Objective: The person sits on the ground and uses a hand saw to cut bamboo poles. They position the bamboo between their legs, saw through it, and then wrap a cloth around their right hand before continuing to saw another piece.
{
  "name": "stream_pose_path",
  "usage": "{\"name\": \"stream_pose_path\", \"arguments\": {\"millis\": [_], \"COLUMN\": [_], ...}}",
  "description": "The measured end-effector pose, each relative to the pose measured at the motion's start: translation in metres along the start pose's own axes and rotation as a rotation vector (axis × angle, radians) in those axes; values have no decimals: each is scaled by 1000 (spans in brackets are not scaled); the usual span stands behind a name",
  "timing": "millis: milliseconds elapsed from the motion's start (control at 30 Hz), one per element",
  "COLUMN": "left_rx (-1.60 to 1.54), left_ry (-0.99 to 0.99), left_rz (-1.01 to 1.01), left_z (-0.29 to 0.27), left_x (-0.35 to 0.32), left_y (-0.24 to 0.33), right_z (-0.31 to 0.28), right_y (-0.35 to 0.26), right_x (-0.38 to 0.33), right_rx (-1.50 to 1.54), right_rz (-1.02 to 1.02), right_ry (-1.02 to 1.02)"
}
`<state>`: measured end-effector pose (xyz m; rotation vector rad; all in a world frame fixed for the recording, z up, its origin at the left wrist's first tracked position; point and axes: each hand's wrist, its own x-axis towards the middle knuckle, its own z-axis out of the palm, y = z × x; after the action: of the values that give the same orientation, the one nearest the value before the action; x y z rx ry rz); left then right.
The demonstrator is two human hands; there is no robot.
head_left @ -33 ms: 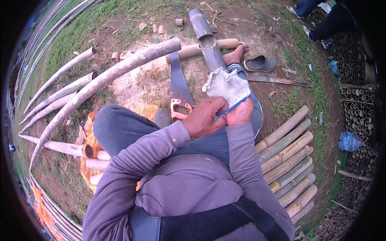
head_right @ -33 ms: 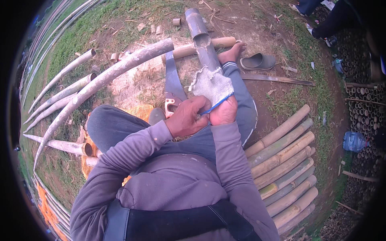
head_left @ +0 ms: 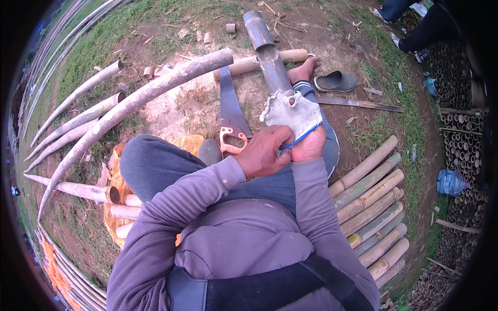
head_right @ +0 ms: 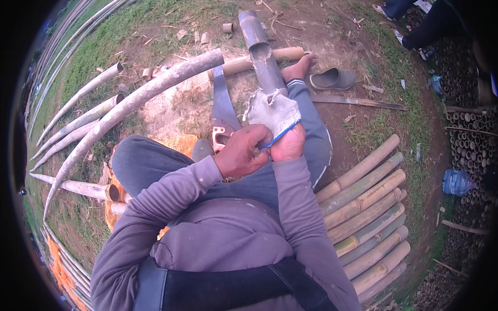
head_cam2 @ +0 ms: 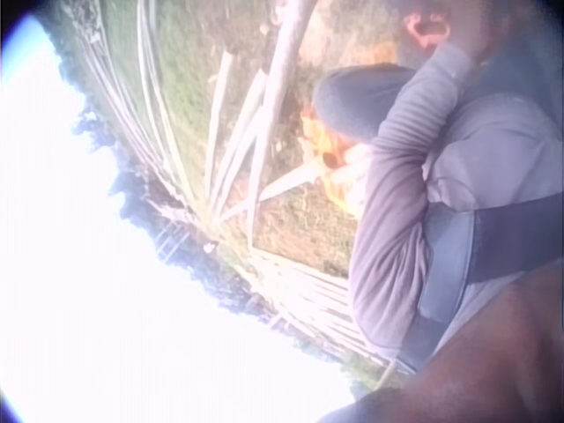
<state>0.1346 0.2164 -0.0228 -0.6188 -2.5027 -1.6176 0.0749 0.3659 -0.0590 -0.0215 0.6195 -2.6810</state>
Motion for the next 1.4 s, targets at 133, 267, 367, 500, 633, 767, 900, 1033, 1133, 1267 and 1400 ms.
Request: {"name": "stream_pose_path", "arguments": {"millis": [133,267,367,500,633,767,900,1033,1133,1267,1400], "left_rx": [61,147,194,97,-7,-58,-75,-59,41,24,67], "left_ry": [54,165,154,92,30,17,-9,112,292,269,202], "left_rz": [21,114,89,8,28,36,39,-2,-28,-193,-199], "left_z": [7,6,2,7,5,6,8,14,4,-5,14], "left_x": [-5,0,2,-3,-4,-4,-4,-5,0,-2,2], "left_y": [1,6,-1,-4,-3,-4,-6,-3,-7,-11,-31], "right_z": [-10,-6,-8,-5,-2,-7,-26,-50,-47,-48,-121], "right_y": [7,6,6,6,3,1,-1,-4,12,24,16], "right_x": [4,11,19,25,21,27,26,37,39,30,30], "right_rx": [-29,-49,-48,31,-159,-570,-589,-858,-1539,-1281,-1220], "right_rz": [26,-63,-149,-235,-295,-465,-365,-313,-568,-299,-123], "right_ry": [-48,-12,61,1,145,259,208,40,-178,-87,-111]}}
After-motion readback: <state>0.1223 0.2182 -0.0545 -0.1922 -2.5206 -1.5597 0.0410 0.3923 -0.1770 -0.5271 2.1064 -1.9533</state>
